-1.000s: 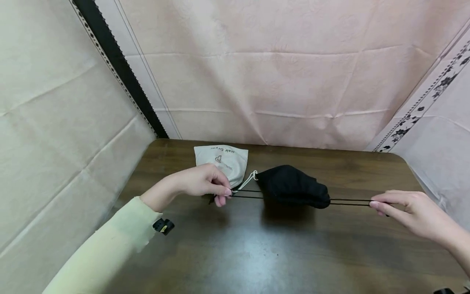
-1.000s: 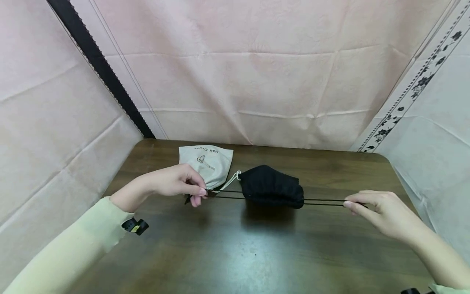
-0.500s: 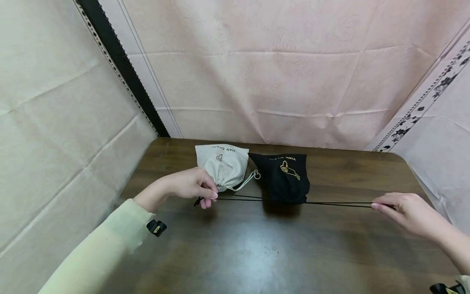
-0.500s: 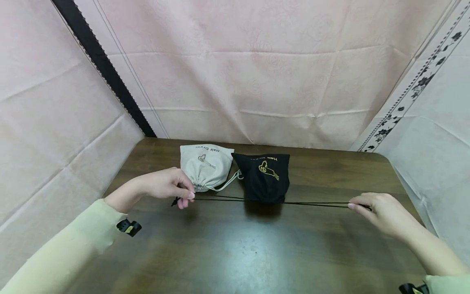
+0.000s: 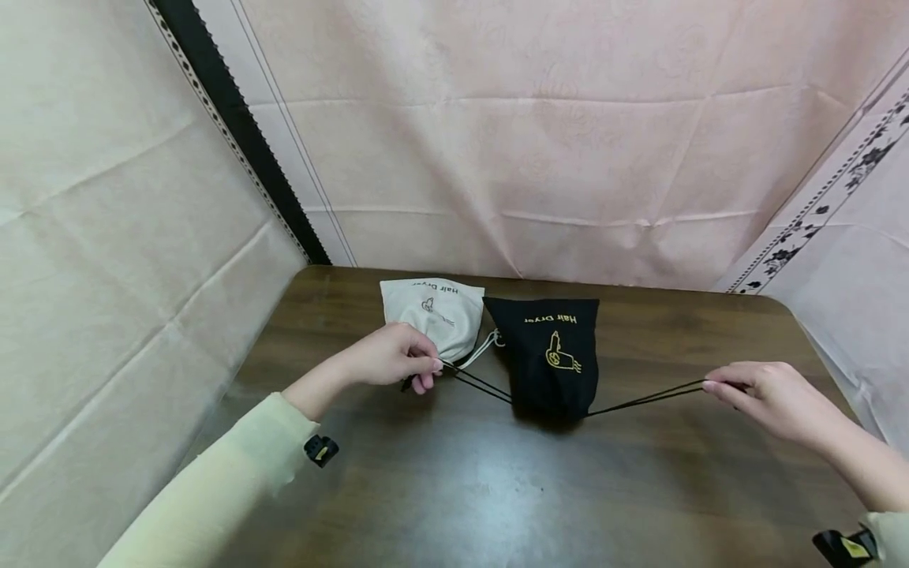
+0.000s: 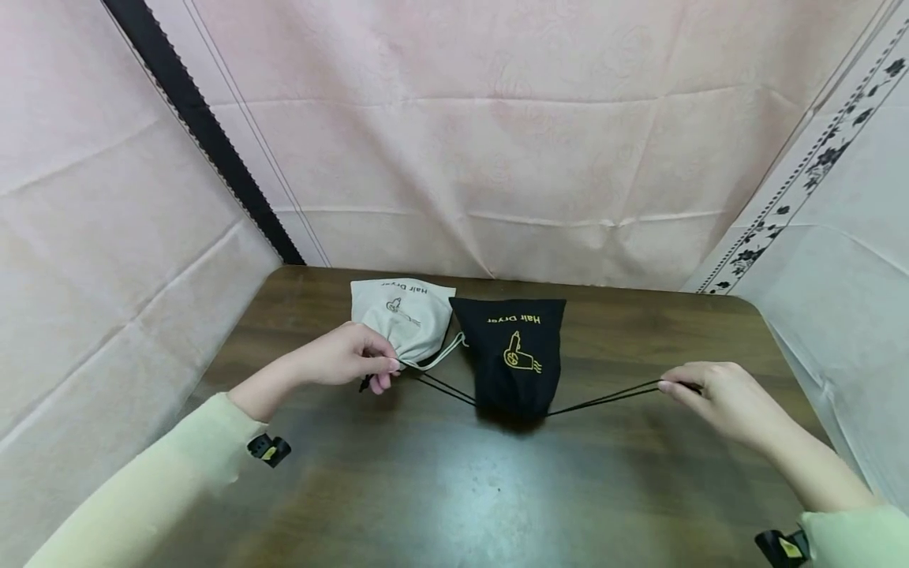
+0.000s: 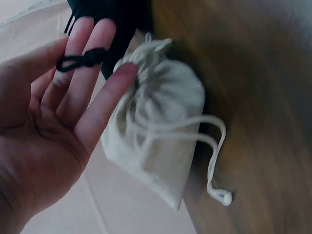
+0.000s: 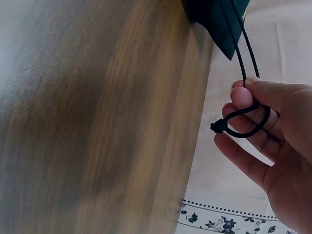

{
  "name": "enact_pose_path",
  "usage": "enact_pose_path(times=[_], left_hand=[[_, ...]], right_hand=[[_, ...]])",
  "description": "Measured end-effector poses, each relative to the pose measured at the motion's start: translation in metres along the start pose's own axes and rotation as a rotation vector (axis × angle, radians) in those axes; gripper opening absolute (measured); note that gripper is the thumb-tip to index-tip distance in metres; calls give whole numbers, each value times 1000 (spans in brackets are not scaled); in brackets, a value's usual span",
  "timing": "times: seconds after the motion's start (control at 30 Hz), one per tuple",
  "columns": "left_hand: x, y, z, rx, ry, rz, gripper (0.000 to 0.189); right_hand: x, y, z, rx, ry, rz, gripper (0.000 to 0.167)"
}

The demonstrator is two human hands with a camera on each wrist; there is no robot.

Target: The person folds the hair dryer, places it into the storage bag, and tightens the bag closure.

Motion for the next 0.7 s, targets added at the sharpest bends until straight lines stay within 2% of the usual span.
enact_pose_path(times=[0.17,0.3,0.4,0.53,0.6,0.7], left_hand=[[-6,3,-3,22,82,-164,21],[-5,6,-11,60,255,-342,21],[-3,13,-18,80,392,-460,24],[-1,23,-24,114,478,-553,24],[1,27,-26,135,485,-581,23],[6,31,-27,163,496,-610,22]], right_hand=[[-12,12,3,25,25,2,17],[-19,22,3,31,41,-15,19],[-20,31,1,21,38,-22,20],[-26,42,-4,3,32,18,9],[-29,46,-6,-12,27,42,3],[-32,51,-11,-43,25,74,5]])
Point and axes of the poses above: each hand's wrist, its own y-axis towards the middle knuckle, its own x-axis out of the back of the hand, z = x × y, the point moved 8 cm from there along y, towards the middle knuckle, and after that the axes turned 5 degrees about -y, right-handed, at the moved point
